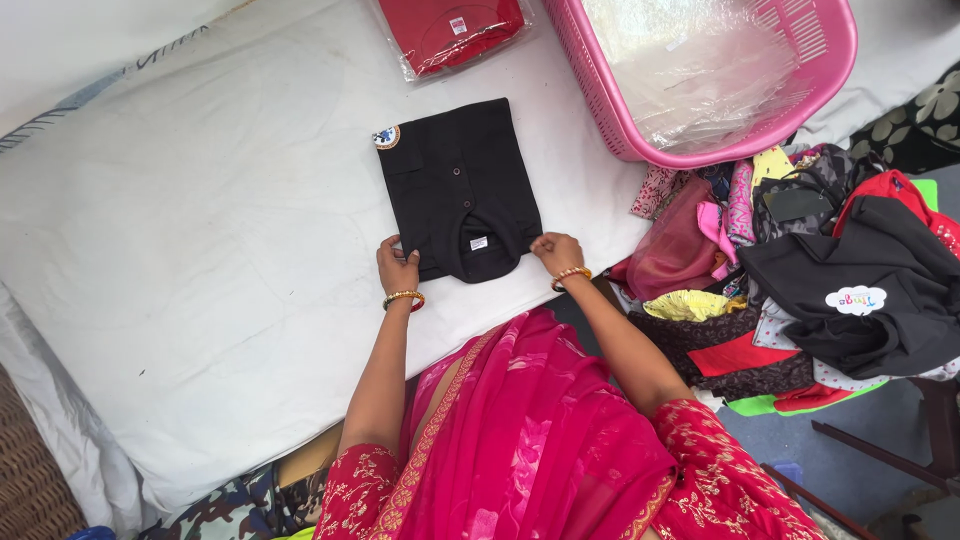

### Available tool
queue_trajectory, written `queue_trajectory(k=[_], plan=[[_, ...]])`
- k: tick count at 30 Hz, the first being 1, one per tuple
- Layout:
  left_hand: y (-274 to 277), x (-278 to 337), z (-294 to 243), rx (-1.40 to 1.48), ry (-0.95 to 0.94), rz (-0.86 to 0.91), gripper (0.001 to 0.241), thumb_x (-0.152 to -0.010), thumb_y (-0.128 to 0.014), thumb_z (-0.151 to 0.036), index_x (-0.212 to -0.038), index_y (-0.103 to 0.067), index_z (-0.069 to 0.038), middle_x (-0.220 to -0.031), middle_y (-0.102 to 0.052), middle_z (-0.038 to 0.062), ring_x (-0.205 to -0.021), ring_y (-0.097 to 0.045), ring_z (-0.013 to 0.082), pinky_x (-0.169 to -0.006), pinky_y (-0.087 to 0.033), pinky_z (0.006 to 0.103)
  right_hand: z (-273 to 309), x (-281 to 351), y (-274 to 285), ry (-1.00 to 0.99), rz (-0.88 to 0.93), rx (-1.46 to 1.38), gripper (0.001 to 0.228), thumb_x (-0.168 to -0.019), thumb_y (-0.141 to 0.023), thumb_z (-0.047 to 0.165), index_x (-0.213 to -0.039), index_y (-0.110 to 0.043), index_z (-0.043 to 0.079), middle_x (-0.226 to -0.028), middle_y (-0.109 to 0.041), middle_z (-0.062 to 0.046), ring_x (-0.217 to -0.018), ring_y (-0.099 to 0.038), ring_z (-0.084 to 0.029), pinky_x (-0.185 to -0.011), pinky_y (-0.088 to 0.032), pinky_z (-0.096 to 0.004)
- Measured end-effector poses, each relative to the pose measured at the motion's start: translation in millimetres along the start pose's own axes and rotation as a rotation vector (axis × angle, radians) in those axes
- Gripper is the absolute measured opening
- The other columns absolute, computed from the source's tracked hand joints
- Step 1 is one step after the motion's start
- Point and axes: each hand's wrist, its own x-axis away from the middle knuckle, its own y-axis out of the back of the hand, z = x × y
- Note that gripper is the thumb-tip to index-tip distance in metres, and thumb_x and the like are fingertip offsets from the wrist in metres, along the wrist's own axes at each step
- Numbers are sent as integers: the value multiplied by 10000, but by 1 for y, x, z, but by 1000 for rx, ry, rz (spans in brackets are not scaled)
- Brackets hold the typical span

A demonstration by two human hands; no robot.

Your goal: The person folds a black t-shirt on a white surface, smoothing it out and folding it into a compact rectangle. They then place the folded shirt into a clear plastic bag, seal it, and set it aside.

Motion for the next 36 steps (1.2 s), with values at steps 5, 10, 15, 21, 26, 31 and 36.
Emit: queue_trajectory(k=[5, 10, 15, 21, 26, 31, 36], plan=[[4, 3, -6, -8, 0, 24, 497, -844, -792, -87, -1300, -597, -86, -1014, -554, 44, -737, -584, 151, -740, -542, 322, -116, 87, 17, 126, -1, 279, 353, -895, -722, 385, -826, -713, 39, -785, -708, -186, -761, -694, -387, -692, -540, -485], [1, 1, -4, -25, -26, -7, 500, -835, -798, -81, -1295, -602, -92, -1005, -556, 46, -721, -587, 157, -725, -540, 329, -281, 214, -5, -369, 275, 638, 264, -941, -577, 281, -1005, -754, 96, -1118, -745, -198, -1038, -733, -391, -885, -599, -503], [4, 1, -8, -61, -41, 5, 534, -835, -805, -108, -1319, -578, -93, -990, -558, 55, -721, -584, 174, -712, -529, 342, -284, 202, -10, 46, 802, 873, 213, -805, -671, 231, -941, -768, 99, -1049, -750, -168, -978, -728, -340, -794, -589, -479], [-3, -8, -1, -48, 24, 7, 488, -879, -809, -262, -1281, -587, -98, -832, -626, 69, -728, -613, 205, -722, -513, 381, -169, 84, 9, 100, 369, -187, 115, -869, -670, 112, -932, -743, 49, -854, -749, -138, -764, -712, -226, -700, -579, -366], [-26, -24, 30, -80, 100, 68, 386, -1000, -787, -377, -1121, -646, -39, -817, -654, 76, -758, -626, 244, -754, -518, 411, -13, -6, 31, 105, -73, -368, 247, -855, -776, 144, -1086, -727, 70, -975, -764, -49, -900, -730, -117, -796, -582, -292], [-5, 14, 0, -72, -200, -207, 342, -808, -822, -185, -1086, -658, -74, -857, -645, 78, -773, -630, 240, -738, -534, 396, 68, -14, 33, -193, -100, -151, 353, -847, -813, 264, -1156, -707, 131, -943, -756, -36, -848, -713, -198, -815, -556, -354], [-3, 19, 14, 15, -44, -104, 318, -834, -804, -171, -1119, -689, -94, -797, -639, 44, -730, -631, 189, -724, -539, 351, 62, -11, 22, -91, -178, -29, 324, -805, -820, 219, -1107, -744, 126, -929, -752, -41, -812, -718, -208, -785, -564, -361]])
